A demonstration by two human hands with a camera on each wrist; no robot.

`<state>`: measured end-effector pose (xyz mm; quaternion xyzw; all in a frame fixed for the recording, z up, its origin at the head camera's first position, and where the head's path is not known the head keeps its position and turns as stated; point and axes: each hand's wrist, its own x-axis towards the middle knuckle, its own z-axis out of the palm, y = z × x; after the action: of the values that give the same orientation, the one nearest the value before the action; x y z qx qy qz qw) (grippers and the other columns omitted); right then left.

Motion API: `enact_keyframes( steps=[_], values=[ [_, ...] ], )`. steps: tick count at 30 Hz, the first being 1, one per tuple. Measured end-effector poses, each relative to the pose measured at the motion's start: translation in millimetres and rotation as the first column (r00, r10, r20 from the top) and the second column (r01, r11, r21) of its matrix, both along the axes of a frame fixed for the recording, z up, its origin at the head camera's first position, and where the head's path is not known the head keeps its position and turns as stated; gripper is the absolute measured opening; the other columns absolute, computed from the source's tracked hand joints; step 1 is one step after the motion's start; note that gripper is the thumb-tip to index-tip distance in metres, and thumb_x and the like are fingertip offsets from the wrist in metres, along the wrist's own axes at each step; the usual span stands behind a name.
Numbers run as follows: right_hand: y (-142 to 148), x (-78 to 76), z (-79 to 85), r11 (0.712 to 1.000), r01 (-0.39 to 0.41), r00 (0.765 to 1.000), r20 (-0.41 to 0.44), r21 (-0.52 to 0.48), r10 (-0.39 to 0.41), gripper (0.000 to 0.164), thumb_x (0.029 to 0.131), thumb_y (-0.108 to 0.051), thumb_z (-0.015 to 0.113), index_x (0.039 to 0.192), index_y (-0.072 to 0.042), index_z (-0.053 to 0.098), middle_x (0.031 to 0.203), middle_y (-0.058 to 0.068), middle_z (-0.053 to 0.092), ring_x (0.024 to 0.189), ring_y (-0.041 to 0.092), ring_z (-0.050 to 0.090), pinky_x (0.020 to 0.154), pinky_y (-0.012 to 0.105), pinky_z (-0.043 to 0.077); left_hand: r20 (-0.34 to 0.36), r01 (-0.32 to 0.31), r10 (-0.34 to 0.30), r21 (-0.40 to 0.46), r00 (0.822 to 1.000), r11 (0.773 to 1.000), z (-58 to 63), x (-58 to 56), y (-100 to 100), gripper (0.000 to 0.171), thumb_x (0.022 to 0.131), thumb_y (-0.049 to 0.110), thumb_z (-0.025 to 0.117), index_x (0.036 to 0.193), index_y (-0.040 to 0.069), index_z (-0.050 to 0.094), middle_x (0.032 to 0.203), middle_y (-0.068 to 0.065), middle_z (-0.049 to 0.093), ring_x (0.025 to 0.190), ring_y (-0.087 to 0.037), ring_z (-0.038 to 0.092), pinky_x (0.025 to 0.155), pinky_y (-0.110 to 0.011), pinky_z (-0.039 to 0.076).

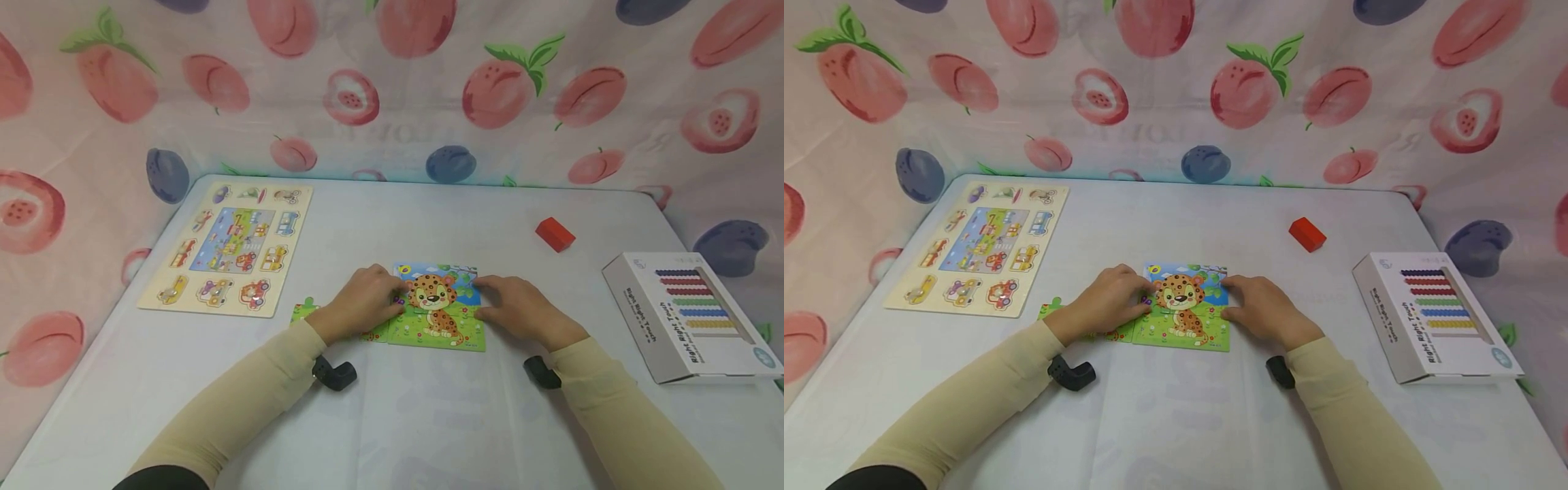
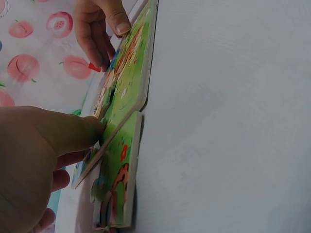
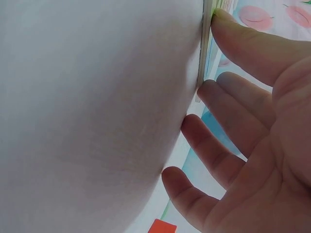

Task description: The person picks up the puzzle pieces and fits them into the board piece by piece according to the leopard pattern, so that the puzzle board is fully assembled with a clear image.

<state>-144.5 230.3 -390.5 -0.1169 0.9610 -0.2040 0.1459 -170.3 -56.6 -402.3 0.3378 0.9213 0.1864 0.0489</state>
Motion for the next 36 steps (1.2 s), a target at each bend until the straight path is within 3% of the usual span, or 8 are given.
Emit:
enact_keyframes(
  steps=[22,36],
  values=[
    [-1.5,0.1,1.5,1.0,0.005,1.0,0.003,-0.003,-0.004,0.059,0.091,-0.019,0.073,0.143,-0.001,0.052,0.143,0.025,0.051,0.132,0.046,0.043,0.108,0.06,0.033,-0.049,-0.028,0.025,-0.055,0.998,0.998,4.0,5.9,3.7,0.033,0.092,0.026,0.074,0.122,0.012,0.073,0.108,-0.002,0.073,0.109,-0.025,0.058,0.094,-0.044,0.044],
    [-0.5,0.8,-0.1,1.0,0.003,1.0,-0.001,-0.003,-0.003,0.059,0.091,-0.019,0.073,0.143,-0.002,0.052,0.142,0.024,0.051,0.132,0.045,0.043,0.108,0.06,0.033,-0.028,-0.018,0.019,0.016,0.999,1.0,-0.9,3.6,6.2,0.033,0.091,0.025,0.075,0.121,0.011,0.072,0.113,-0.002,0.071,0.111,-0.026,0.057,0.096,-0.045,0.044]
  ],
)
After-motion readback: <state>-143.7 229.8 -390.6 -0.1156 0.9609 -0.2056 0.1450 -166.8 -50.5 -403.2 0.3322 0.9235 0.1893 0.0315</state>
